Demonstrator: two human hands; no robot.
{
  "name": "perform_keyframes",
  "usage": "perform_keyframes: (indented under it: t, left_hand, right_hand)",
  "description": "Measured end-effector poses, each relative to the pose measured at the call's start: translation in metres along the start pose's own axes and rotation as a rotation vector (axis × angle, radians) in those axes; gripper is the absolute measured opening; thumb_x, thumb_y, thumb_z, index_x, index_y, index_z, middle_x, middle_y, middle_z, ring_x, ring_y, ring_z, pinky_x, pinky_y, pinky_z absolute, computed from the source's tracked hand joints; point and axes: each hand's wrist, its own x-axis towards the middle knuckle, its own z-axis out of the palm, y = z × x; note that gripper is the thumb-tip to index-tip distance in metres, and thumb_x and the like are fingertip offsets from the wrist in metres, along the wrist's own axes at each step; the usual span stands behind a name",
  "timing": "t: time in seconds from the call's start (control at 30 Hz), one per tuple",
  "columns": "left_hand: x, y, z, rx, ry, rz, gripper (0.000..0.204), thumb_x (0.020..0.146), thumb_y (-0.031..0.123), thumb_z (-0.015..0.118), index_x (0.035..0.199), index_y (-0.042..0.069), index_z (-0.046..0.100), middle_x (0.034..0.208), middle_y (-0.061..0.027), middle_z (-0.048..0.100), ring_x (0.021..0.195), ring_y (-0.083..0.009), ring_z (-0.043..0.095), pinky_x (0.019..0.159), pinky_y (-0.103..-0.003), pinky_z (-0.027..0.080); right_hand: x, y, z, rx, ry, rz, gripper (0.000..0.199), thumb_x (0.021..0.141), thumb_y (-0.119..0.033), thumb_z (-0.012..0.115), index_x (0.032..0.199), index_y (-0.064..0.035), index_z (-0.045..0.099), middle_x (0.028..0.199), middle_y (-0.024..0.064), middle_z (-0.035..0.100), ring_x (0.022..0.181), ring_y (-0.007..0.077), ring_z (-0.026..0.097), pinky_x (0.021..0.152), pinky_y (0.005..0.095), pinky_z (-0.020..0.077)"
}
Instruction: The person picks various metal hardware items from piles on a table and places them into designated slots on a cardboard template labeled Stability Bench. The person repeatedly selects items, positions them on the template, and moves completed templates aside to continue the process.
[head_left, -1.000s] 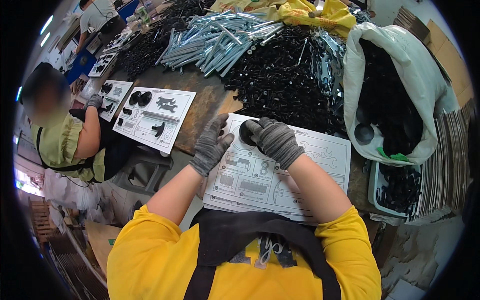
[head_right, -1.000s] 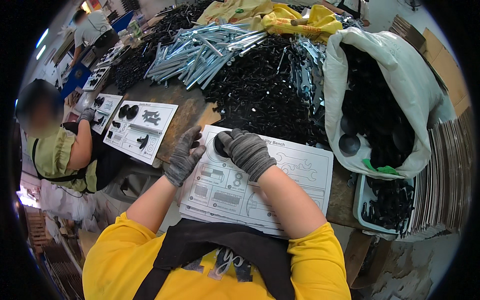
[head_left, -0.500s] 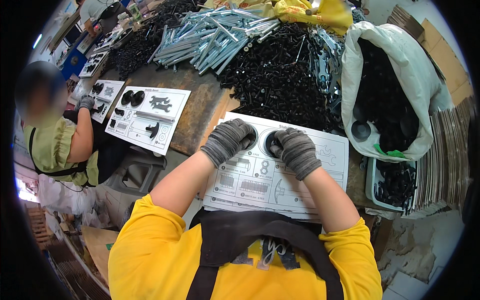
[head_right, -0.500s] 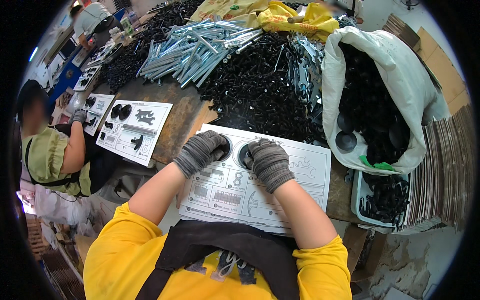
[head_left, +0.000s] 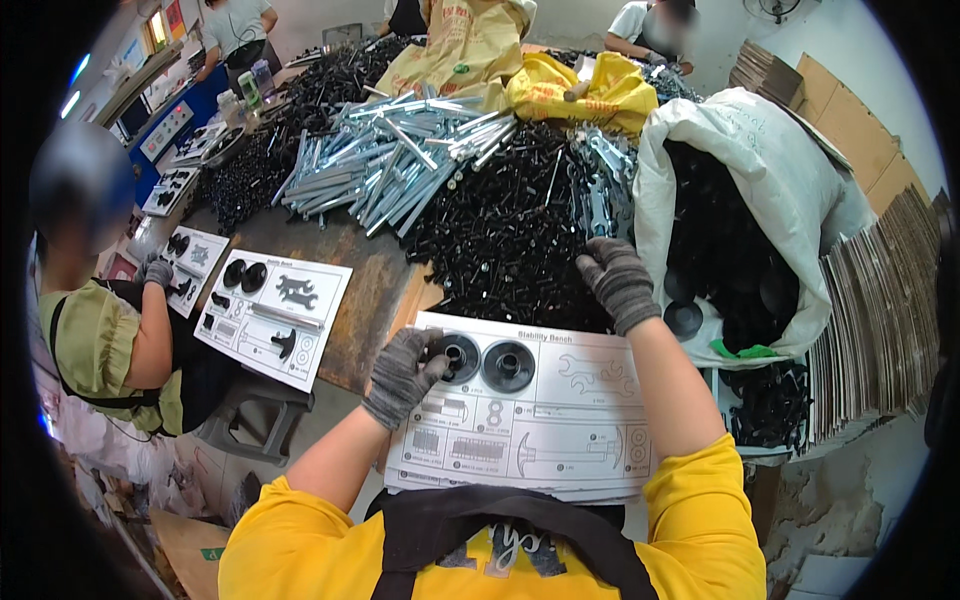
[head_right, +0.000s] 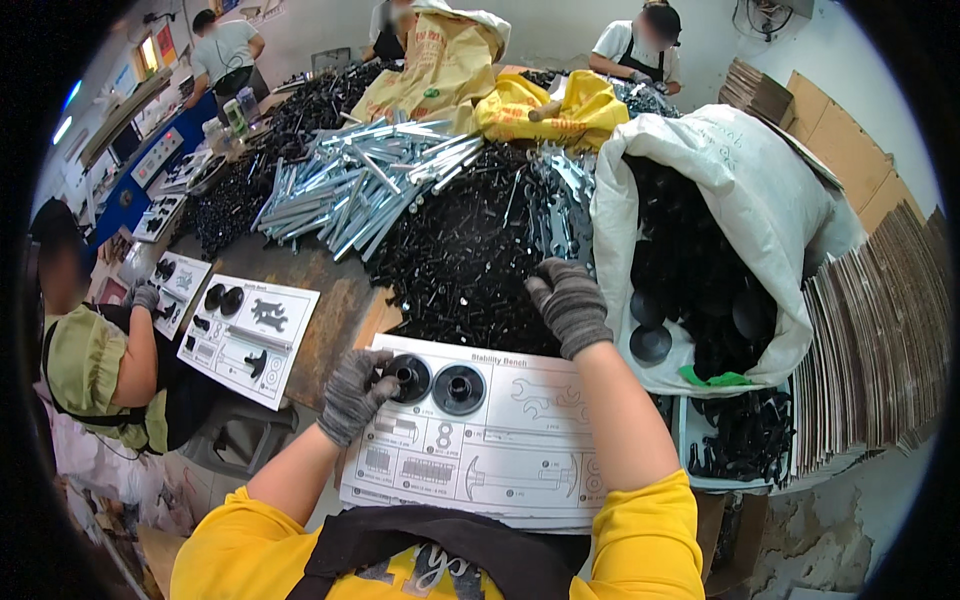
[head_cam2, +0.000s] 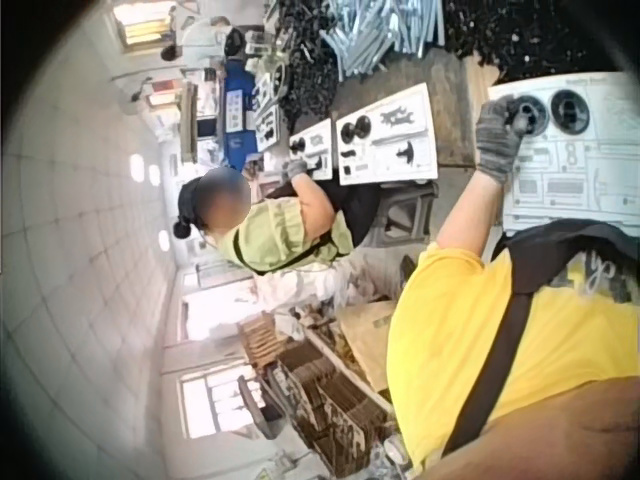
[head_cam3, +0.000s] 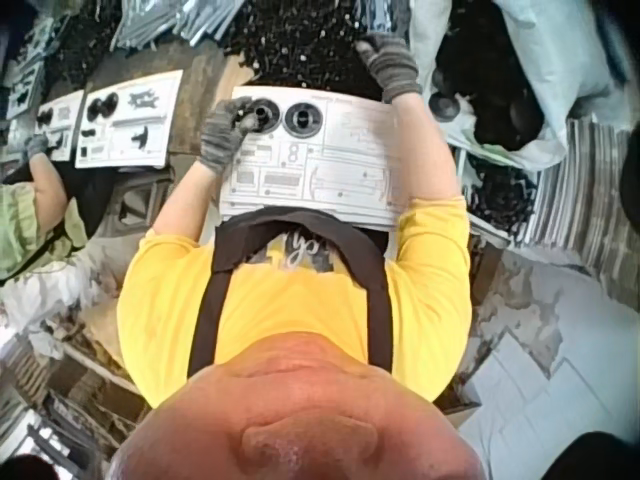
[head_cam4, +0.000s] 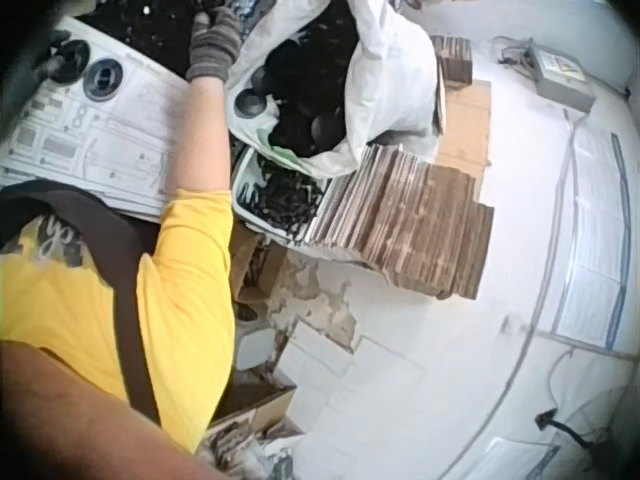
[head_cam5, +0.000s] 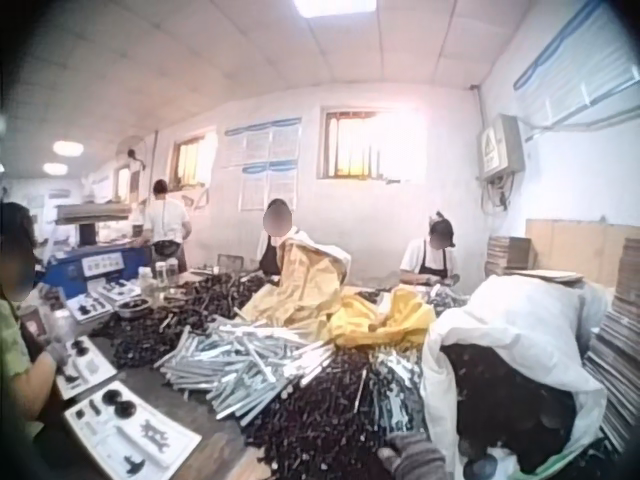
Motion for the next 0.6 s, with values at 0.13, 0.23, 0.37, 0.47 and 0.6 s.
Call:
perform_keyframes:
  t: [0.13,0.23,0.37,0.47,0.6]
  left_hand:
    - [-0.004,0.001,0.001,0.068,0.007,0.034,0.032,0.073,0.011,0.066,0.102,0.001,0.056,0.086,-0.0109,0.056,0.072,-0.0188,0.057,0.064,-0.028,0.047]
    - [-0.004,-0.002,0.005,-0.031,0.014,-0.062,0.030,0.072,0.007,0.065,0.100,0.001,0.056,0.085,-0.0096,0.056,0.072,-0.0180,0.057,0.066,-0.028,0.047]
    - [-0.003,0.001,0.004,-0.063,-0.020,-0.100,0.030,0.073,0.006,0.064,0.101,0.000,0.056,0.088,-0.0103,0.057,0.077,-0.0185,0.058,0.070,-0.028,0.048]
    - [-0.007,-0.002,0.006,-0.078,-0.037,-0.112,0.031,0.073,0.007,0.064,0.102,-0.001,0.056,0.091,-0.0122,0.059,0.083,-0.0219,0.059,0.074,-0.030,0.048]
    - [-0.004,0.003,0.003,-0.030,-0.038,-0.094,0.030,0.073,0.007,0.064,0.101,0.000,0.056,0.090,-0.0113,0.058,0.080,-0.0198,0.058,0.072,-0.029,0.048]
  right_hand:
    - [0.058,-0.004,-0.006,-0.296,-0.191,0.471,0.049,0.077,-0.047,0.055,0.105,-0.0073,0.058,0.104,0.0139,0.058,0.103,0.0287,0.053,0.088,0.0381,0.0417]
    - [0.070,-0.020,-0.011,-0.308,-0.250,0.593,0.062,0.075,-0.055,0.053,0.115,-0.0082,0.052,0.120,0.0140,0.050,0.112,0.0271,0.048,0.093,0.0381,0.0399]
    - [0.076,-0.012,-0.003,-0.262,-0.177,0.566,0.061,0.074,-0.049,0.057,0.116,-0.0046,0.049,0.116,0.0175,0.052,0.109,0.0300,0.050,0.091,0.0398,0.0408]
    - [0.078,-0.002,-0.006,-0.225,-0.277,0.506,0.057,0.074,-0.042,0.060,0.116,-0.0062,0.048,0.117,0.0175,0.052,0.107,0.0313,0.052,0.090,0.0404,0.0416]
    - [0.076,-0.012,0.001,-0.299,-0.277,0.534,0.051,0.075,-0.037,0.060,0.114,-0.0060,0.048,0.115,0.0175,0.053,0.106,0.0310,0.053,0.089,0.0407,0.0428]
